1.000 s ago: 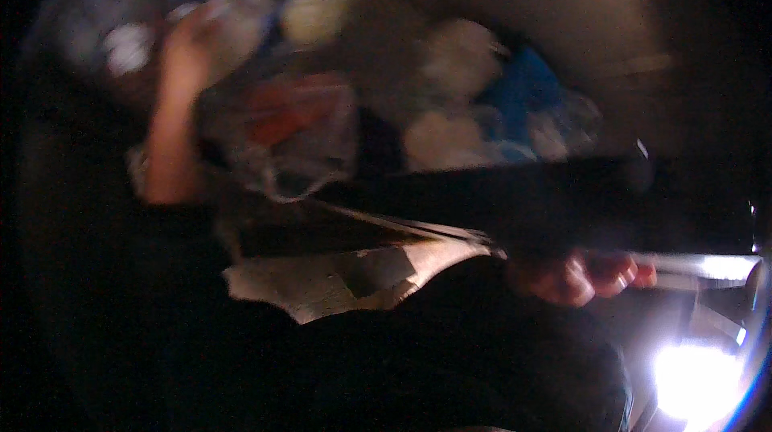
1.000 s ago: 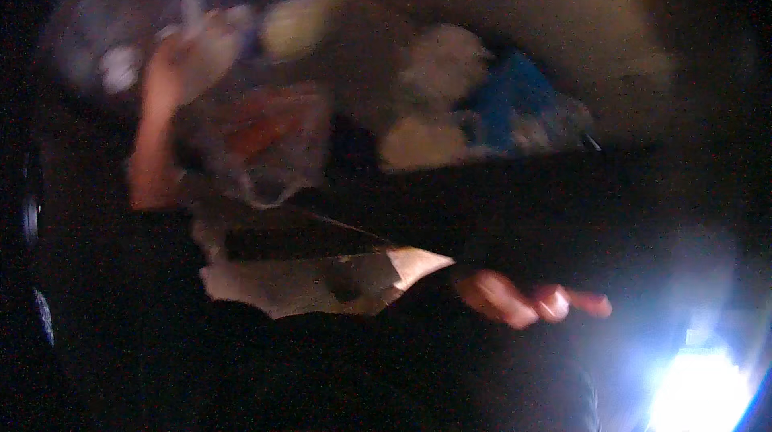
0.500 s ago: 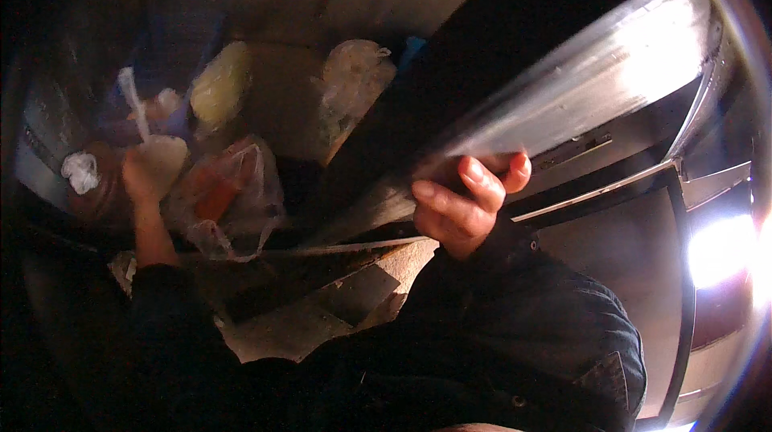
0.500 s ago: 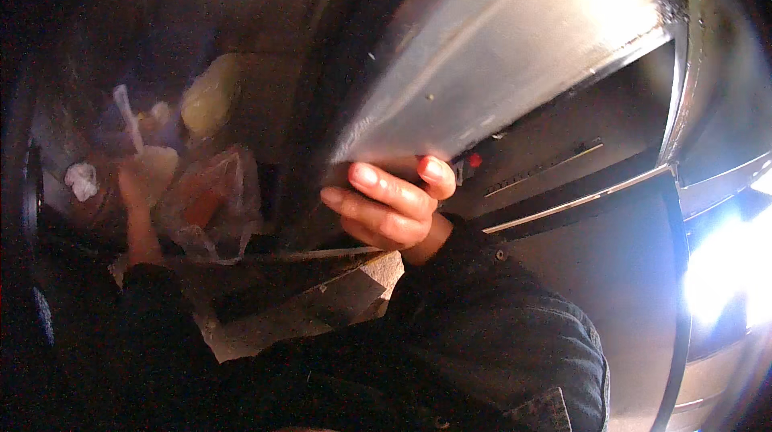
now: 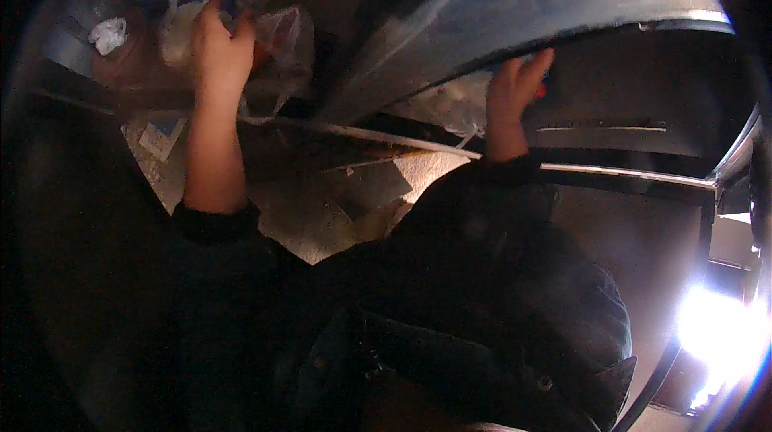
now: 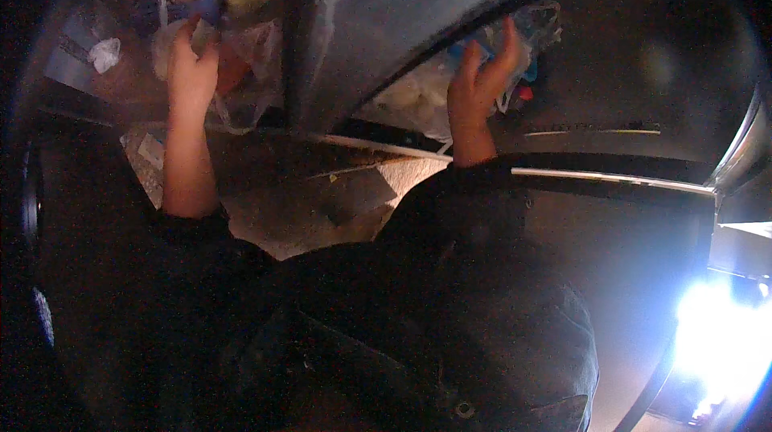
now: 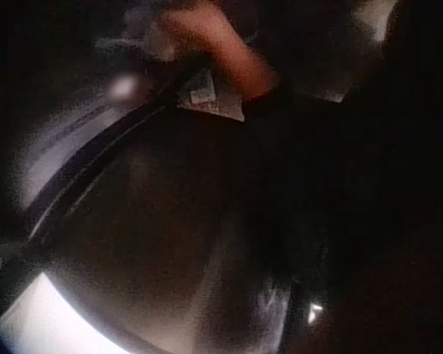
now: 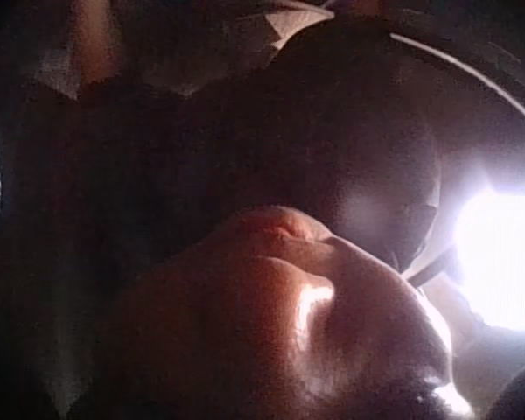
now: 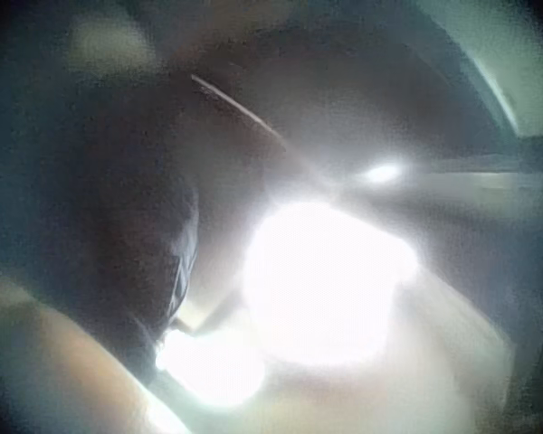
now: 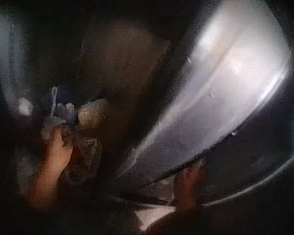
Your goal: The person organizes vegetables inside a refrigerator. They move plastic bags containing carrots and other produce, wipe the interior surface with a purple cloth, and rearrange items on the shelves.
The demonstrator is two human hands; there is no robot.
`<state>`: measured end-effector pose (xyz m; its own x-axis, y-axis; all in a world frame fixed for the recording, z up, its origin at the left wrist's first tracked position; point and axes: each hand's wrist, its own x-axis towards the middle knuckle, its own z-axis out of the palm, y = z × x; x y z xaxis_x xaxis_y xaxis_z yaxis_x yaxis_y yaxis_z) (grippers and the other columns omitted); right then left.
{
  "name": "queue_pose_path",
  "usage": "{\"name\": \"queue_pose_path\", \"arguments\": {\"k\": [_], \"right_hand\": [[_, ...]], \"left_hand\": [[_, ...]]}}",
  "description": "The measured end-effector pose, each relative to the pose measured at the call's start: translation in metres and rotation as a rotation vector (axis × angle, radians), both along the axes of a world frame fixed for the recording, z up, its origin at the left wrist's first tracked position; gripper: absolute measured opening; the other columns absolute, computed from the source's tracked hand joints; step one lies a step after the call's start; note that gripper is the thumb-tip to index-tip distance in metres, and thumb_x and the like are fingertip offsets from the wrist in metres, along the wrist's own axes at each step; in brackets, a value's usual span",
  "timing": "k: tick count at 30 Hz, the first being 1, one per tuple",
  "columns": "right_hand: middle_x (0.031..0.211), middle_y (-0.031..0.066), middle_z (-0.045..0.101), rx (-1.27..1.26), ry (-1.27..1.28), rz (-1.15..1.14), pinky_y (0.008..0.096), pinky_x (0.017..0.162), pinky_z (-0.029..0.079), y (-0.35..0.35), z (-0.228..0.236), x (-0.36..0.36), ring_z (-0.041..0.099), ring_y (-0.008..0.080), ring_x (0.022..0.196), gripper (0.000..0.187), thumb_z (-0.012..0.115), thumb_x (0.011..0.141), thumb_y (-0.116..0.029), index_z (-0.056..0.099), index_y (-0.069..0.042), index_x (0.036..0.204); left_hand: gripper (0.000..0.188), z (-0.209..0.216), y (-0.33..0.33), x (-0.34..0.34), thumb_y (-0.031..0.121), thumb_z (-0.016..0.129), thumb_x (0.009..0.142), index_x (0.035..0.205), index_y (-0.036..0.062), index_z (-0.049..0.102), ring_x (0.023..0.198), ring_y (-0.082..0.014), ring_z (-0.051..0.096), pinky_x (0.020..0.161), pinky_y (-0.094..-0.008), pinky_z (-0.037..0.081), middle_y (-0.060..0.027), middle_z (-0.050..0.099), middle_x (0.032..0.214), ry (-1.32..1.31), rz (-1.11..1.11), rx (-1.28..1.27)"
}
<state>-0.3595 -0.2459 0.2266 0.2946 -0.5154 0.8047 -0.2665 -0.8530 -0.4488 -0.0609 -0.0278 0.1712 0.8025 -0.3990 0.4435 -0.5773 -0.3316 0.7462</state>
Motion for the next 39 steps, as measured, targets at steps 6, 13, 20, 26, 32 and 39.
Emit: {"name": "queue_pose_path", "arguments": {"k": [6, 13, 20, 26, 32, 39], "right_hand": [[0.118, 0.0183, 0.058, 0.100, 0.592, -0.148, 0.0384, 0.095, 0.041, -0.061, -0.104, -0.004, 0.054, 0.0344, 0.111, 0.035, 0.057, 0.086, -0.020, 0.056, -0.003, 0.117], [0.112, 0.0205, 0.060, 0.498, 0.710, 0.391, 0.0435, 0.091, 0.044, 0.006, -0.170, 0.051, 0.057, 0.0360, 0.104, 0.040, 0.062, 0.080, -0.027, 0.059, -0.006, 0.114], [0.109, 0.0189, 0.061, 0.166, 1.161, -0.013, 0.0463, 0.092, 0.043, 0.013, -0.176, 0.030, 0.057, 0.0350, 0.105, 0.055, 0.071, 0.070, -0.036, 0.060, -0.005, 0.114], [0.100, 0.0181, 0.063, 0.125, 1.295, -0.095, 0.0477, 0.087, 0.046, -0.001, -0.121, 0.038, 0.060, 0.0348, 0.097, 0.052, 0.074, 0.066, -0.037, 0.065, -0.005, 0.106], [0.103, 0.0187, 0.062, 0.138, 1.024, 0.055, 0.0407, 0.085, 0.048, -0.015, -0.125, 0.106, 0.061, 0.0340, 0.094, 0.035, 0.061, 0.078, -0.022, 0.063, -0.006, 0.109], [0.106, 0.0154, 0.062, 0.265, 1.050, 0.164, 0.0411, 0.088, 0.047, 0.002, -0.164, 0.107, 0.060, 0.0313, 0.098, 0.037, 0.058, 0.082, -0.026, 0.059, -0.007, 0.113]], "left_hand": [[0.041, -0.015, 0.010, -0.050, 0.018, 0.063, 0.086, 0.119, -0.0020, 0.051, 0.099, -0.0224, 0.059, 0.086, -0.0333, 0.046, -0.0156, 0.059, 0.112, 0.332, -0.223, -0.227], [0.041, -0.011, 0.032, -0.069, 0.008, 0.056, 0.090, 0.129, 0.0002, 0.044, 0.112, -0.0210, 0.053, 0.097, -0.0319, 0.040, -0.0137, 0.053, 0.124, 0.457, -0.316, -0.222], [0.045, 0.013, 0.016, -0.096, 0.007, 0.052, 0.092, 0.134, -0.0017, 0.038, 0.119, -0.0201, 0.047, 0.101, -0.0313, 0.035, -0.0133, 0.048, 0.130, 0.501, -0.557, -0.222], [0.048, 0.000, 0.025, -0.098, 0.006, 0.051, 0.092, 0.137, -0.0017, 0.035, 0.116, -0.0189, 0.047, 0.101, -0.0312, 0.033, -0.0113, 0.049, 0.128, 0.541, -0.597, -0.263], [0.040, 0.021, 0.015, -0.117, 0.009, 0.053, 0.092, 0.130, -0.0006, 0.043, 0.114, -0.0199, 0.048, 0.099, -0.0332, 0.036, -0.0101, 0.051, 0.126, 0.578, -0.570, -0.056], [0.063, 0.018, 0.015, -0.111, 0.007, 0.067, 0.080, 0.135, -0.0001, 0.036, 0.119, -0.0243, 0.046, 0.102, -0.0341, 0.033, -0.0133, 0.048, 0.128, 0.470, -0.637, -0.292]]}}
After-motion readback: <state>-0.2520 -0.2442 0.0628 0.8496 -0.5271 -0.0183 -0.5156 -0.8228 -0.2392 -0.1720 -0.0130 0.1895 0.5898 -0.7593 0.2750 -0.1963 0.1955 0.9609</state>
